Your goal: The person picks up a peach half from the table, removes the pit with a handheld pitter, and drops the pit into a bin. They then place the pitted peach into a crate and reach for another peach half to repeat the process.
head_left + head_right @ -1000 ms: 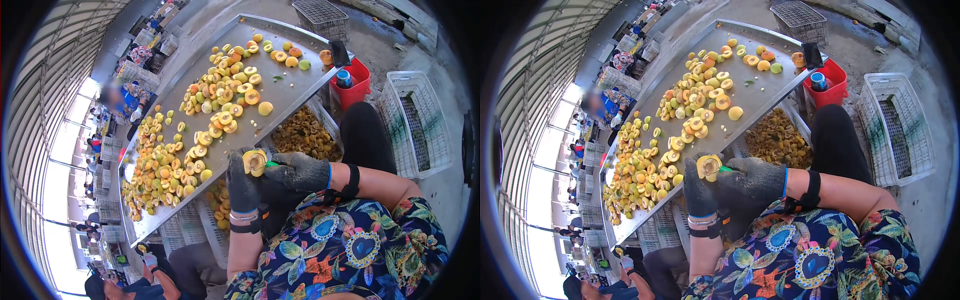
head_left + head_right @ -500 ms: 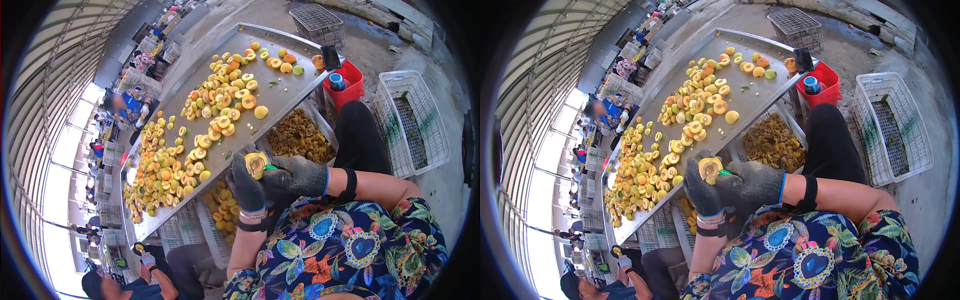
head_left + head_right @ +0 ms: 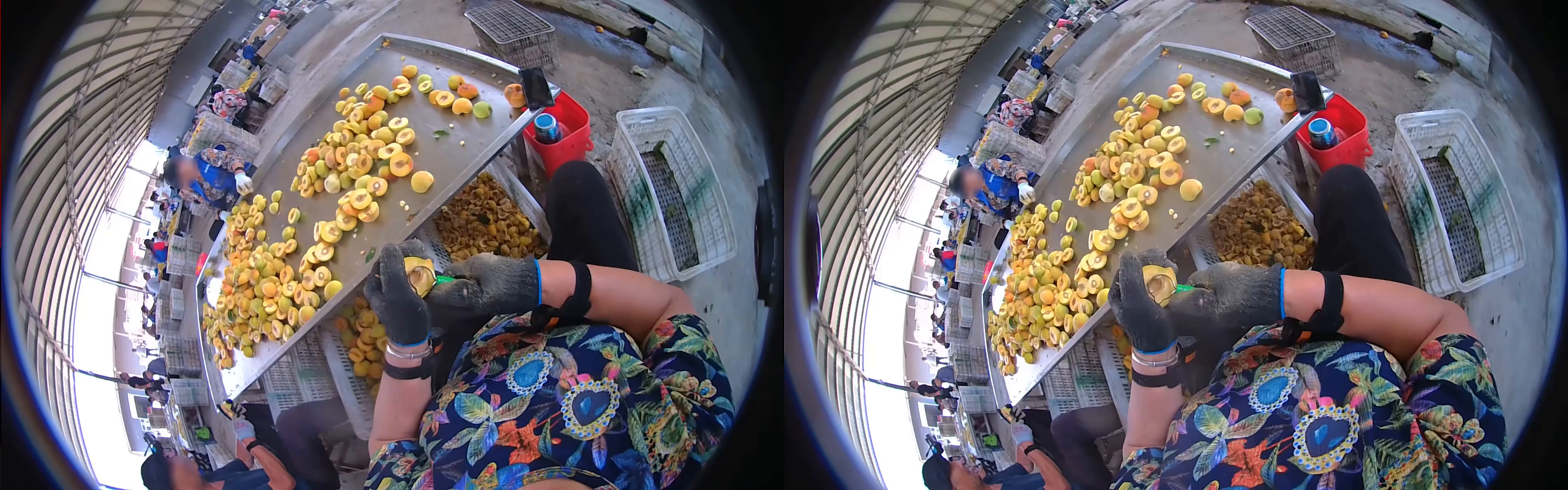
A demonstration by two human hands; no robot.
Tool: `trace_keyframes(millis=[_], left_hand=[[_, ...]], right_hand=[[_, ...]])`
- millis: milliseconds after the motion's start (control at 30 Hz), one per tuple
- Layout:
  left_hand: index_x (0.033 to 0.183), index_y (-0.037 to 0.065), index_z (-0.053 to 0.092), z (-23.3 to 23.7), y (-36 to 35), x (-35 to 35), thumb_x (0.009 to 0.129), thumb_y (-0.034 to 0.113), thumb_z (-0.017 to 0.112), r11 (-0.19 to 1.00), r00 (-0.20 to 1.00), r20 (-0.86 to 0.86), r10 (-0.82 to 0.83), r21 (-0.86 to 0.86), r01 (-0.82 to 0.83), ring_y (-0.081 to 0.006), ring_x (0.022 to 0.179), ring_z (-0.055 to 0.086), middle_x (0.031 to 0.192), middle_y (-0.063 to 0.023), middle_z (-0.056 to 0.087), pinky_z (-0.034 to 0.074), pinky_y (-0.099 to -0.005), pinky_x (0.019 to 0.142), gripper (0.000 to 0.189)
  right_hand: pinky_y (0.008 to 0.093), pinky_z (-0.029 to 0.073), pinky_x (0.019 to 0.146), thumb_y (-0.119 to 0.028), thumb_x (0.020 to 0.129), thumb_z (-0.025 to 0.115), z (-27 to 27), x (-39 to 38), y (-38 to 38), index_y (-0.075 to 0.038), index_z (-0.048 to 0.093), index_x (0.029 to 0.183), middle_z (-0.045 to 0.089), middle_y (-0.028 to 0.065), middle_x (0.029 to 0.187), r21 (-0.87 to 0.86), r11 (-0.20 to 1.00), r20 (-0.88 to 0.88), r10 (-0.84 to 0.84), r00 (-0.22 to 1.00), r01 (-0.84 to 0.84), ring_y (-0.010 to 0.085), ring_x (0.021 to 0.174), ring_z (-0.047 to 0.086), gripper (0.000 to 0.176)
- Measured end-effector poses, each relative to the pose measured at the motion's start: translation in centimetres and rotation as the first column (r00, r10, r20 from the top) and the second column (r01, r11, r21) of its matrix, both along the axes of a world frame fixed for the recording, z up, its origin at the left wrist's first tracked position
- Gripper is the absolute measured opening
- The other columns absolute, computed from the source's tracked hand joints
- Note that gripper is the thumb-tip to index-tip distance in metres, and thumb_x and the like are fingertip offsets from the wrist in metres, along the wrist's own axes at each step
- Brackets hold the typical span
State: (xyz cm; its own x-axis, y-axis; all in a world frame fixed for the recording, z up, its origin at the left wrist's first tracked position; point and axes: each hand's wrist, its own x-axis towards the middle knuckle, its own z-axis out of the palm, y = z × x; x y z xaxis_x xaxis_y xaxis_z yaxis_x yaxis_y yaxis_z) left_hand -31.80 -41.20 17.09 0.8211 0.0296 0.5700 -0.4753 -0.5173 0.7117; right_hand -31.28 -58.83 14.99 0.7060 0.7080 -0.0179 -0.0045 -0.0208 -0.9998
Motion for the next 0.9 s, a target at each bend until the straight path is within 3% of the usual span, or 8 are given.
trace_keyframes(millis=[133, 233, 333, 500, 633, 700, 800, 900], left_hand=[[0.115, -0.007, 0.059, 0.1, 1.0, -0.1, 0.086, 0.000, 0.065, 0.967, 0.992, 0.123, -0.010, 0.254, -0.022, -0.0328, 0.079, 0.070, 0.089, -0.0195, 0.070, 0.055, -0.0381, 0.070, 0.030], [0.116, -0.006, 0.059, -0.7, 2.0, 0.5, 0.081, 0.003, 0.070, 0.893, 0.971, 0.224, -0.083, 0.449, -0.028, -0.0332, 0.077, 0.070, 0.088, -0.0185, 0.070, 0.055, -0.0391, 0.069, 0.037], [0.112, -0.005, 0.060, -0.8, 1.5, 0.1, 0.081, 0.008, 0.072, 0.915, 0.969, 0.247, -0.014, 0.395, -0.087, -0.0308, 0.076, 0.069, 0.088, -0.0162, 0.070, 0.054, -0.0394, 0.069, 0.036], [0.104, -0.005, 0.060, -0.2, -0.6, 0.2, 0.092, 0.018, 0.066, 0.916, 0.961, 0.253, 0.115, 0.347, -0.201, -0.0276, 0.077, 0.068, 0.095, -0.0147, 0.069, 0.055, -0.0377, 0.071, 0.026], [0.109, -0.004, 0.058, -2.1, -1.4, 0.5, 0.096, 0.026, 0.064, 0.980, 0.983, 0.124, 0.134, -0.165, -0.113, -0.0282, 0.080, 0.068, 0.098, -0.0171, 0.067, 0.056, -0.0379, 0.073, 0.033], [0.116, -0.003, 0.056, -2.6, -1.5, 0.3, 0.095, 0.028, 0.066, 0.768, 0.995, -0.097, -0.019, -0.639, -0.048, -0.0292, 0.082, 0.068, 0.098, -0.0190, 0.067, 0.057, -0.0387, 0.073, 0.039], [0.126, -0.003, 0.049, -1.8, -0.1, 1.3, 0.095, 0.026, 0.066, 0.943, 0.908, 0.415, -0.056, 0.321, -0.088, -0.0287, 0.086, 0.068, 0.099, -0.0198, 0.066, 0.057, -0.0393, 0.075, 0.046], [0.130, -0.005, 0.045, -1.4, -1.1, 1.4, 0.095, 0.022, 0.066, 0.938, 0.907, 0.421, -0.015, 0.321, -0.133, -0.0276, 0.087, 0.067, 0.101, -0.0201, 0.066, 0.057, -0.0381, 0.074, 0.048]], right_hand=[[0.0307, 0.053, 0.083, -0.026, 0.099, 0.062, 1.7, 0.4, -0.9, -0.001, 0.066, 0.118, 0.073, 0.0068, 0.105, -0.270, 0.963, 0.181, 0.023, 0.983, 0.027, 0.0111, 0.095, 0.065, 0.032], [0.0373, 0.054, 0.076, -0.035, 0.096, 0.064, -1.1, 0.5, -0.5, -0.001, 0.068, 0.107, 0.072, 0.0151, 0.093, -0.166, 0.984, 0.219, -0.033, 0.975, 0.071, 0.0215, 0.082, 0.068, 0.037], [0.0316, 0.053, 0.068, -0.037, 0.098, 0.063, -1.5, -0.2, 0.4, -0.002, 0.070, 0.107, 0.071, 0.0058, 0.090, 0.213, 0.977, -0.147, 0.041, 0.988, -0.009, 0.0142, 0.074, 0.063, 0.037], [0.0230, 0.045, 0.058, -0.038, 0.098, 0.064, 2.0, -0.1, -0.2, -0.007, 0.071, 0.106, 0.067, -0.0017, 0.088, 0.280, 0.960, -0.620, 0.193, 0.760, -0.015, 0.0049, 0.069, 0.055, 0.033], [0.0226, 0.044, 0.056, -0.037, 0.098, 0.064, 2.5, 0.2, -0.2, -0.007, 0.071, 0.107, 0.065, -0.0028, 0.084, 0.282, 0.959, -0.653, 0.201, 0.730, -0.012, 0.0047, 0.069, 0.055, 0.032], [0.0232, 0.045, 0.057, -0.037, 0.098, 0.064, 1.5, 0.8, -0.4, -0.007, 0.070, 0.109, 0.066, -0.0026, 0.085, 0.164, 0.981, -0.512, 0.174, 0.841, -0.103, 0.0049, 0.071, 0.056, 0.032], [0.0246, 0.048, 0.061, -0.035, 0.098, 0.065, -0.6, 1.6, -0.2, -0.007, 0.069, 0.111, 0.067, -0.0011, 0.089, 0.176, 0.975, -0.348, 0.188, 0.918, -0.133, 0.0059, 0.074, 0.057, 0.031], [0.0259, 0.051, 0.065, -0.030, 0.098, 0.066, 0.3, 1.5, -0.1, -0.006, 0.068, 0.112, 0.067, 0.0000, 0.093, 0.278, 0.957, -0.510, 0.221, 0.831, -0.083, 0.0069, 0.077, 0.059, 0.029]])
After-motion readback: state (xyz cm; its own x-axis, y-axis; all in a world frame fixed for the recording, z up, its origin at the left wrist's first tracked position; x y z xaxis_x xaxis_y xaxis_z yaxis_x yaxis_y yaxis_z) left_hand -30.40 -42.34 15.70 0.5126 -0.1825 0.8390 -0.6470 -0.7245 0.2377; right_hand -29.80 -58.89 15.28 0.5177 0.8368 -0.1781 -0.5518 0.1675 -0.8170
